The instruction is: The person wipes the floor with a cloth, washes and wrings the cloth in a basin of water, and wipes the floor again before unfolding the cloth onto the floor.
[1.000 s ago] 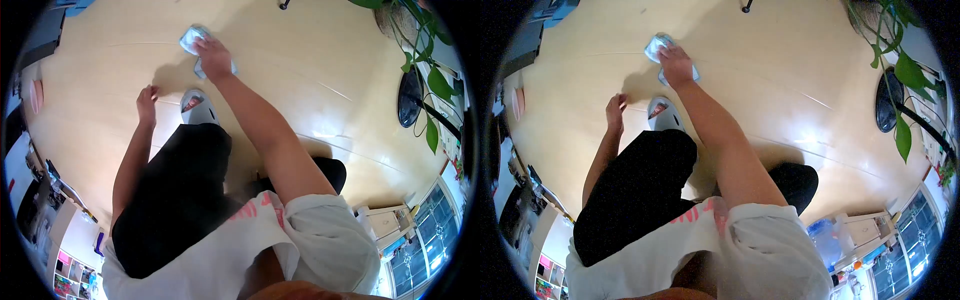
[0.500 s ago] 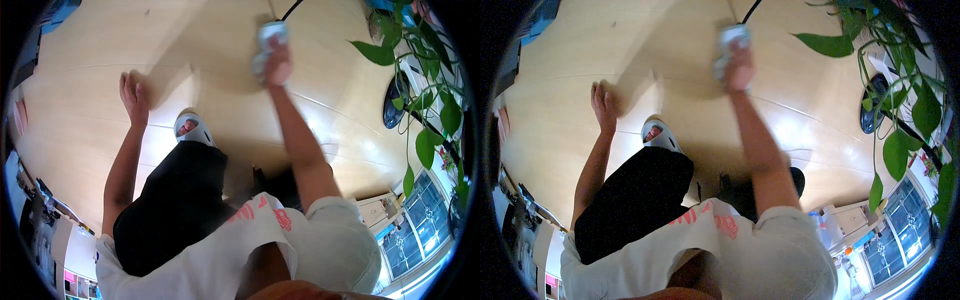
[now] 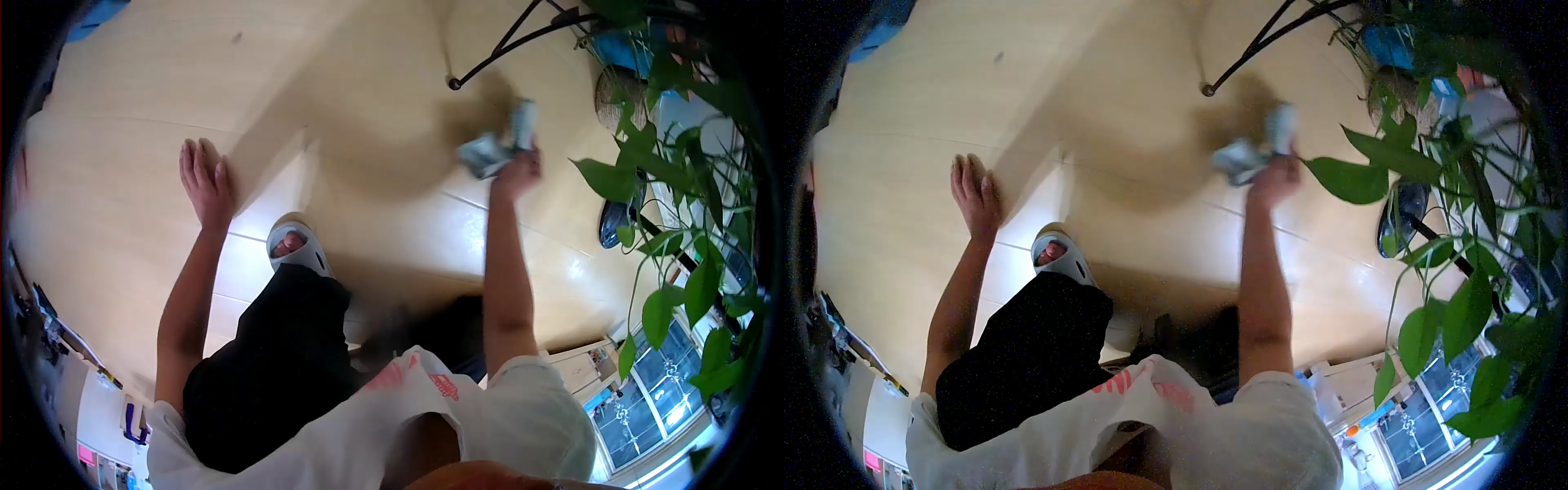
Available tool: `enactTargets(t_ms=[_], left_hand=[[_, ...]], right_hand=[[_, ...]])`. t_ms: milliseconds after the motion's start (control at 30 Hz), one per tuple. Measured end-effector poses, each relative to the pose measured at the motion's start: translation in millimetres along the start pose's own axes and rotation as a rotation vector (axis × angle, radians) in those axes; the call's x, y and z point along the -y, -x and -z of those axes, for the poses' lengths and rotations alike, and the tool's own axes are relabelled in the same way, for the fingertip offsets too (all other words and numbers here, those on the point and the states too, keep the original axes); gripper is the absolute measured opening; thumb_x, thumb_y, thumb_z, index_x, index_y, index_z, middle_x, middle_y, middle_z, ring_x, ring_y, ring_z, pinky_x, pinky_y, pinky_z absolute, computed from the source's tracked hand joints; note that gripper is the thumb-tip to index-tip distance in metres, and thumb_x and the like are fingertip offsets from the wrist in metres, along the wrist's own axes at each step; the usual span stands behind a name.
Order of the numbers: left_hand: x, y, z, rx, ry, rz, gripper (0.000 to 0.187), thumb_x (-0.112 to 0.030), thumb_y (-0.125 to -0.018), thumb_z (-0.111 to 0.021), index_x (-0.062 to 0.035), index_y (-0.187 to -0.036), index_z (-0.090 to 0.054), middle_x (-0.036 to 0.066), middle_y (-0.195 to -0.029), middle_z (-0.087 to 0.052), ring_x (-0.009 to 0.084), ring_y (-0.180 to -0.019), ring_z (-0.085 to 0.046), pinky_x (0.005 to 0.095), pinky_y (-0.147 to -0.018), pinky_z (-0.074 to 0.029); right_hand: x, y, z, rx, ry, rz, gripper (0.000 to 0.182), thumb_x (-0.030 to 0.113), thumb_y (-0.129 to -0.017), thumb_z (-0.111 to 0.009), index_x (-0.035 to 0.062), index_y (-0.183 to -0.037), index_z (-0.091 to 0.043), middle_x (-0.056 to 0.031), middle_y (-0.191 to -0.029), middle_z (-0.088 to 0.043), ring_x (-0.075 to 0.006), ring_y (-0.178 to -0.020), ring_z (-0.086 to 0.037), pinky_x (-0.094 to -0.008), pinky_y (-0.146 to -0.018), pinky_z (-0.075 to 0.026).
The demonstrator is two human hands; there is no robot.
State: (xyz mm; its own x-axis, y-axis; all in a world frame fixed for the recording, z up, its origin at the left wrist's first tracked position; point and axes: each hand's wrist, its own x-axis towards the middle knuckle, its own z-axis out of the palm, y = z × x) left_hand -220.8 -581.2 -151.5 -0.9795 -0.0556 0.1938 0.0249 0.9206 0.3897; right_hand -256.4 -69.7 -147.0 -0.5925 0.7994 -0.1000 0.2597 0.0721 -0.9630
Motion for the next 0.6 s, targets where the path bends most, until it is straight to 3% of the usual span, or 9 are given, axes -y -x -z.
enactTargets(t_ms=[67,100,200,267,333,367,433,467,600], left_hand=[[3.5,-7.5,5.8,0.062,-0.014,-0.027,0.05,-0.02,-0.098,-0.05,-0.001,-0.143,-0.038,0.02,-0.151,-0.033,0.0405,-0.139,-0.03,0.0493,-0.114,-0.026],[8.6,-13.2,6.2,0.071,-0.004,-0.039,0.051,-0.021,-0.098,-0.05,-0.001,-0.144,-0.037,0.02,-0.152,-0.033,0.0405,-0.14,-0.029,0.0494,-0.114,-0.026],[16.9,-28.6,2.5,0.102,-0.029,-0.045,0.054,-0.022,-0.097,-0.05,-0.0005,-0.145,-0.035,0.021,-0.153,-0.031,0.0408,-0.141,-0.028,0.0497,-0.114,-0.025],[17.4,-33.2,3.0,0.129,-0.047,-0.043,0.056,-0.023,-0.097,-0.05,0.0003,-0.145,-0.035,0.022,-0.153,-0.03,0.0409,-0.141,-0.028,0.0498,-0.114,-0.024],[13.4,-32.8,4.4,0.14,-0.047,-0.042,0.057,-0.023,-0.096,-0.051,0.0012,-0.145,-0.034,0.023,-0.153,-0.03,0.0408,-0.141,-0.027,0.0497,-0.114,-0.024],[10.3,-36.8,7.3,0.158,-0.064,-0.017,0.057,-0.022,-0.096,-0.051,0.0027,-0.144,-0.034,0.024,-0.153,-0.03,0.041,-0.141,-0.028,0.0501,-0.114,-0.023],[11.5,-37.5,8.0,0.154,-0.049,-0.023,0.056,-0.022,-0.096,-0.05,0.0033,-0.143,-0.035,0.025,-0.152,-0.03,0.0412,-0.141,-0.028,0.0504,-0.114,-0.023],[12.6,-38.3,7.5,0.153,-0.044,-0.026,0.055,-0.022,-0.097,-0.049,0.0036,-0.143,-0.035,0.025,-0.152,-0.031,0.0413,-0.141,-0.029,0.0506,-0.114,-0.023],[15.9,-37.7,6.6,0.156,-0.059,-0.05,0.055,-0.025,-0.099,-0.045,0.0052,-0.143,-0.036,0.026,-0.151,-0.031,0.0415,-0.141,-0.029,0.0502,-0.114,-0.024]], right_hand=[[-30.4,-70.1,25.2,-0.17,0.088,0.227,0.041,-0.002,-0.084,-0.046,-0.0026,-0.121,-0.064,-0.0134,-0.113,-0.068,-0.0227,-0.102,-0.063,-0.0367,-0.09,-0.051],[-59.4,-110.0,29.7,-0.152,0.162,0.367,0.042,0.0,-0.085,-0.045,-0.001,-0.121,-0.065,-0.0142,-0.114,-0.068,-0.0249,-0.103,-0.064,-0.038,-0.09,-0.05],[-44.0,-156.1,-12.7,-0.123,0.751,0.643,0.044,0.006,-0.086,-0.042,0.0044,-0.123,-0.065,-0.0153,-0.122,-0.066,-0.0303,-0.11,-0.064,-0.0404,-0.094,-0.049],[-22.3,-189.1,-55.4,-0.042,0.919,0.53,0.05,0.005,-0.083,-0.046,0.0043,-0.132,-0.057,-0.0114,-0.133,-0.06,-0.0273,-0.115,-0.062,-0.038,-0.098,-0.047],[-4.6,-219.4,-99.5,0.007,1.065,0.665,0.044,0.01,-0.086,-0.049,0.0031,-0.128,-0.059,-0.0129,-0.128,-0.063,-0.0285,-0.111,-0.063,-0.0384,-0.093,-0.05],[-14.3,-255.9,-120.9,0.078,0.88,0.873,0.043,0.014,-0.088,-0.048,0.0077,-0.128,-0.06,-0.015,-0.123,-0.064,-0.0323,-0.109,-0.063,-0.0404,-0.091,-0.05],[-17.0,-294.9,-151.0,0.17,0.791,0.984,0.042,0.021,-0.092,-0.046,0.0127,-0.132,-0.059,-0.02,-0.115,-0.066,-0.0364,-0.105,-0.063,-0.0416,-0.087,-0.05],[-17.4,-308.9,-162.1,0.188,0.894,0.895,0.043,0.023,-0.095,-0.044,0.013,-0.135,-0.056,-0.023,-0.111,-0.066,-0.0366,-0.103,-0.062,-0.0409,-0.084,-0.05],[-21.8,-345.6,-188.6,0.481,0.684,0.928,0.047,0.01,-0.095,-0.04,0.0056,-0.141,-0.047,-0.0138,-0.138,-0.049,-0.0261,-0.119,-0.054,-0.036,-0.095,-0.045]])
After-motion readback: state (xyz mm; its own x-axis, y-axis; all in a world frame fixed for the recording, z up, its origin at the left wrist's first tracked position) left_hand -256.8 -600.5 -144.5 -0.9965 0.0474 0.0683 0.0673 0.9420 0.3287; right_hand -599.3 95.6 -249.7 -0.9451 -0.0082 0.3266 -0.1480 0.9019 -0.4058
